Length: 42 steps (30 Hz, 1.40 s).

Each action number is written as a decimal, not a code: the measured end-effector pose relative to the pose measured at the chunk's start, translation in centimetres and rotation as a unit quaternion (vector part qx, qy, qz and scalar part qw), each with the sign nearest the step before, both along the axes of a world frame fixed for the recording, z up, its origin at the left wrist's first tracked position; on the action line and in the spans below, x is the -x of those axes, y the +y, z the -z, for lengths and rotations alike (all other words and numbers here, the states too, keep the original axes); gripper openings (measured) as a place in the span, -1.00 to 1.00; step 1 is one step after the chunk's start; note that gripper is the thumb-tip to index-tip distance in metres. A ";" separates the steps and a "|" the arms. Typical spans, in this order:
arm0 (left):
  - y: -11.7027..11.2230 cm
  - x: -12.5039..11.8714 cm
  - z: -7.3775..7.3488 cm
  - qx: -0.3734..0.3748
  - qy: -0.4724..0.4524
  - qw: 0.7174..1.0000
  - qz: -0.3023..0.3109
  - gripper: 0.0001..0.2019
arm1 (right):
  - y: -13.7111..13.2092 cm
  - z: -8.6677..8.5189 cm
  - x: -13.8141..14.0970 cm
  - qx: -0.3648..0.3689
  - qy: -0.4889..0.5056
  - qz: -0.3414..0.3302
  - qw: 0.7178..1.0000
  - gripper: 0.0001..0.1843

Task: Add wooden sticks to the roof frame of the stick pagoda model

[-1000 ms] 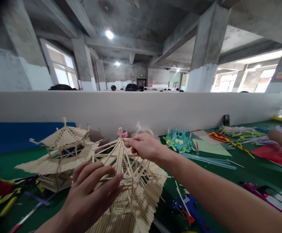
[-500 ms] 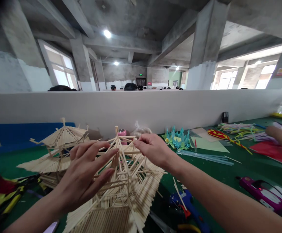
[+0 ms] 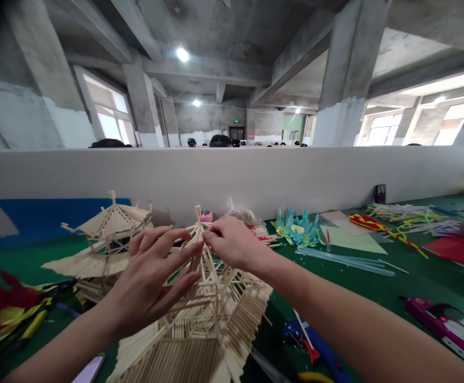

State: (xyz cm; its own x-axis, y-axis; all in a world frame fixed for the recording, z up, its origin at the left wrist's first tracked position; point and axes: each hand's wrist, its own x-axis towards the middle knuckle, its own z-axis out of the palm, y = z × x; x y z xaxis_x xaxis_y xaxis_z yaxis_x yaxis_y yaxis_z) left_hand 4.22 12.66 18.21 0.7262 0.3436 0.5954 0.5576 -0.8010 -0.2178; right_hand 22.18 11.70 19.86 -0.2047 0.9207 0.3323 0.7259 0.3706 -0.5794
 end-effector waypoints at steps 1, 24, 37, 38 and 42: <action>0.0 0.0 0.1 0.001 -0.002 1.000 0.000 -0.62 | 0.0 0.0 0.1 -0.003 -0.002 0.002 1.000 -0.70; -0.4 -0.2 -0.2 0.041 -0.009 0.999 -0.010 -0.66 | -0.4 -0.4 -0.3 -0.163 -0.013 0.079 0.983 -0.73; -0.3 -0.3 -0.2 0.038 -0.017 0.999 -0.006 -0.68 | -0.6 -0.8 -4.1 -0.275 -0.155 0.217 0.924 -0.57; -0.3 -0.3 -0.2 0.035 -0.016 0.999 -0.006 -0.68 | -0.8 -0.8 -3.5 -0.263 -0.141 0.173 0.939 -0.65; -0.2 -0.3 -0.1 0.026 -0.014 1.000 -0.006 -0.68 | -1.4 -0.4 -0.9 -0.159 -0.071 0.053 0.983 -0.74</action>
State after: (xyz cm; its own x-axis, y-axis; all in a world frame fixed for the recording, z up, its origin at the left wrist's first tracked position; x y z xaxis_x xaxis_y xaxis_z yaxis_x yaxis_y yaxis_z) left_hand 4.47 12.44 18.36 0.7053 0.3842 0.5957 0.5730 -0.8038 -0.1601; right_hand 23.09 10.35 20.28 -0.1787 0.7931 0.5823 0.8357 0.4348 -0.3356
